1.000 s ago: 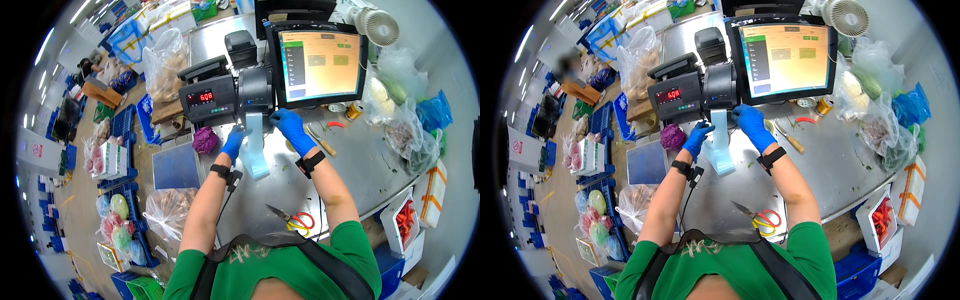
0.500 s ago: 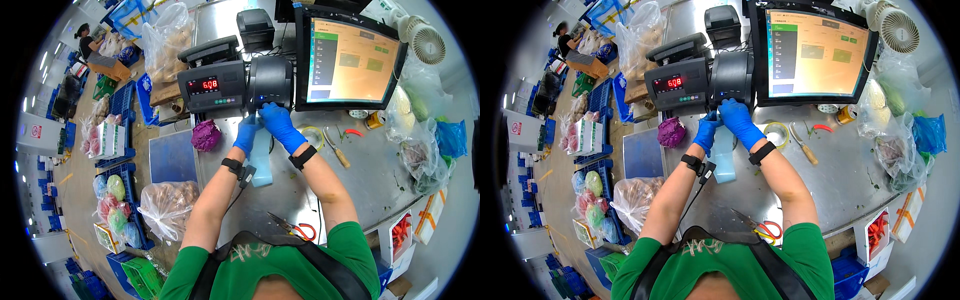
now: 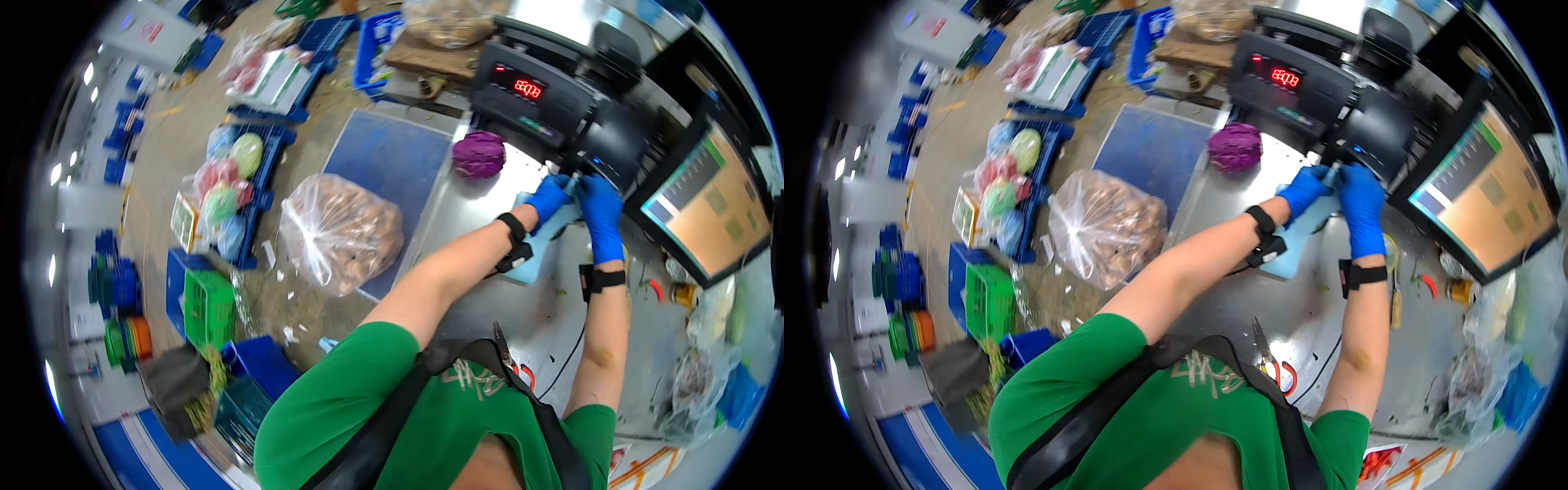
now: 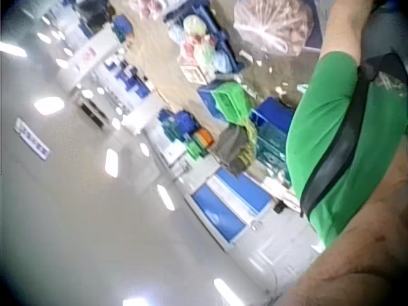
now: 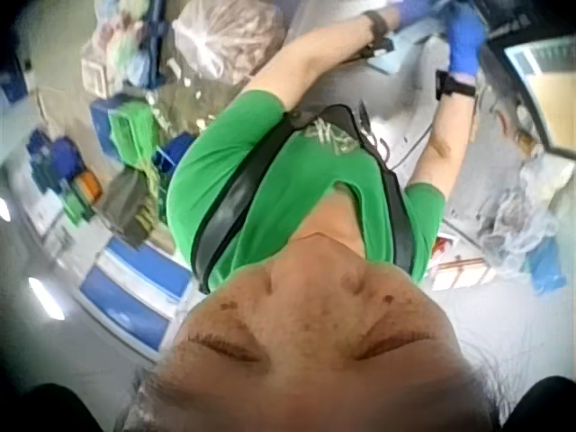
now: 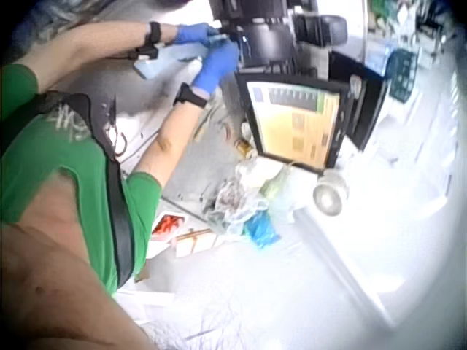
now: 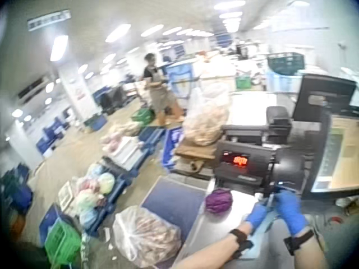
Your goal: The person transfers mushrooms from a blue crate into a plastic bag by hand, weighs the bag on a scale, adds and removes mushrooms to adjust the weight, seals the bag using a machine, and interacts with a touchscreen terminal.
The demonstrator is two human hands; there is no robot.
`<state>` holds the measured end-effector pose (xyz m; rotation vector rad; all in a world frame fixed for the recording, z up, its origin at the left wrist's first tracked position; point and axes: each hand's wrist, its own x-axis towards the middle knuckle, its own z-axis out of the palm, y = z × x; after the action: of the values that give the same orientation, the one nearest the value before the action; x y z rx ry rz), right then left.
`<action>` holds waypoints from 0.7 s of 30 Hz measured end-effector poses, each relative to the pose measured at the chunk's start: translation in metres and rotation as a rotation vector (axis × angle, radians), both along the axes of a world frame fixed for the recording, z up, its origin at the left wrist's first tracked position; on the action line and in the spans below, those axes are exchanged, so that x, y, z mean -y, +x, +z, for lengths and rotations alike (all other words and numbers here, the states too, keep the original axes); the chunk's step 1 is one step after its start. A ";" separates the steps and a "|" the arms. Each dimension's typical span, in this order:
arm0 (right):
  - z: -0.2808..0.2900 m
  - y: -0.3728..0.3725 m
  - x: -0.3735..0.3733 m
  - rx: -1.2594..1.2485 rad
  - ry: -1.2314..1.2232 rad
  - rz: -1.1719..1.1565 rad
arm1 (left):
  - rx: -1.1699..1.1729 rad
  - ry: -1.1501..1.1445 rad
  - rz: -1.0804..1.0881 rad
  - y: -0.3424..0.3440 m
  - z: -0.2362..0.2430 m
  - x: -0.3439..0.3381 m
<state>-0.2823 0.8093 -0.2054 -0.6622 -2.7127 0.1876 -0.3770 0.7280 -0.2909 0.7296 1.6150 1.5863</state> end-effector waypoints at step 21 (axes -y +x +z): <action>-0.071 -0.166 0.382 -0.208 -0.335 0.319 | 0.370 -0.357 0.712 0.055 0.169 0.587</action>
<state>-0.4479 0.4274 -0.2763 -0.2682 -2.5880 0.7576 -0.3217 0.1409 -0.1220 -0.3599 1.8944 1.6864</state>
